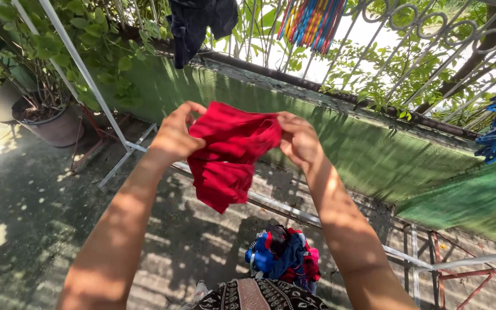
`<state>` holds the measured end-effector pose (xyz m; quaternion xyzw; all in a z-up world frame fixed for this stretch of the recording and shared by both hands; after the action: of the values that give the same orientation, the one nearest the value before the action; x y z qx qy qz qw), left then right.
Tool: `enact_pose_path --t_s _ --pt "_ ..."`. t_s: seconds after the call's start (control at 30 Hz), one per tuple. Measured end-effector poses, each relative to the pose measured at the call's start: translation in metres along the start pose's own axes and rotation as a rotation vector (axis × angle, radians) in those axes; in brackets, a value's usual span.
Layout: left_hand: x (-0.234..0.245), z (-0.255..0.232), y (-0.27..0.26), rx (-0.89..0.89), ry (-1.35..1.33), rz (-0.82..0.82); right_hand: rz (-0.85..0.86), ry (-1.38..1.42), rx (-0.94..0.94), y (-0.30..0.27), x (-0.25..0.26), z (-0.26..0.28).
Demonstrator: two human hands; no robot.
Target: The recorder is hanging various items of laundry onto hangers and placing them on an outdoor drying rack.
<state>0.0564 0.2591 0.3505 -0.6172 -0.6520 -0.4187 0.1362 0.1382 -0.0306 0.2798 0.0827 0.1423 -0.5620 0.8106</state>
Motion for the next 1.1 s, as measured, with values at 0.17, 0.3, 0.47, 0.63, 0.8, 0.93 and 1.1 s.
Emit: enact_pose_path --t_s 0.17,0.3,0.47,0.63,0.8,0.93,1.1 --pt "-0.037 -0.017 -0.014 -0.097 0.420 -0.034 0.234 0.351 0.105 0.010 -0.006 0.006" --pt "-0.095 -0.051 -0.030 -0.669 0.010 -0.251 0.057 0.347 0.123 0.033 -0.005 -0.010" --pt "-0.169 -0.006 -0.020 -0.480 -0.329 0.023 -0.082 -0.097 0.320 0.030 0.018 -0.008" --pt "-0.165 0.014 0.007 0.194 -0.394 0.412 -0.304 -0.690 0.434 -0.013 0.012 0.005" --pt "-0.136 -0.020 0.024 0.394 -1.440 0.496 0.181 -0.142 0.903 -0.106 -0.054 -0.004" --pt "-0.157 0.010 0.027 0.108 -1.171 0.291 -0.152 -0.626 1.060 -0.020 0.063 -0.166" --pt "-0.131 -0.008 0.012 -0.540 0.183 -0.337 0.469 -0.847 0.691 -0.006 0.054 -0.097"
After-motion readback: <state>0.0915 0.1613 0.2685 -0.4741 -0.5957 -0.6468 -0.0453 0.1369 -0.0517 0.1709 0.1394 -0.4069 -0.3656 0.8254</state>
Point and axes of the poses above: each hand's wrist, its own y-axis towards the middle knuckle, its own x-axis out of the back of the hand, z = x × y, the point moved 3 cm from there along y, towards the middle knuckle, and after that the axes turned 6 degrees about z, right-handed, at the moved point
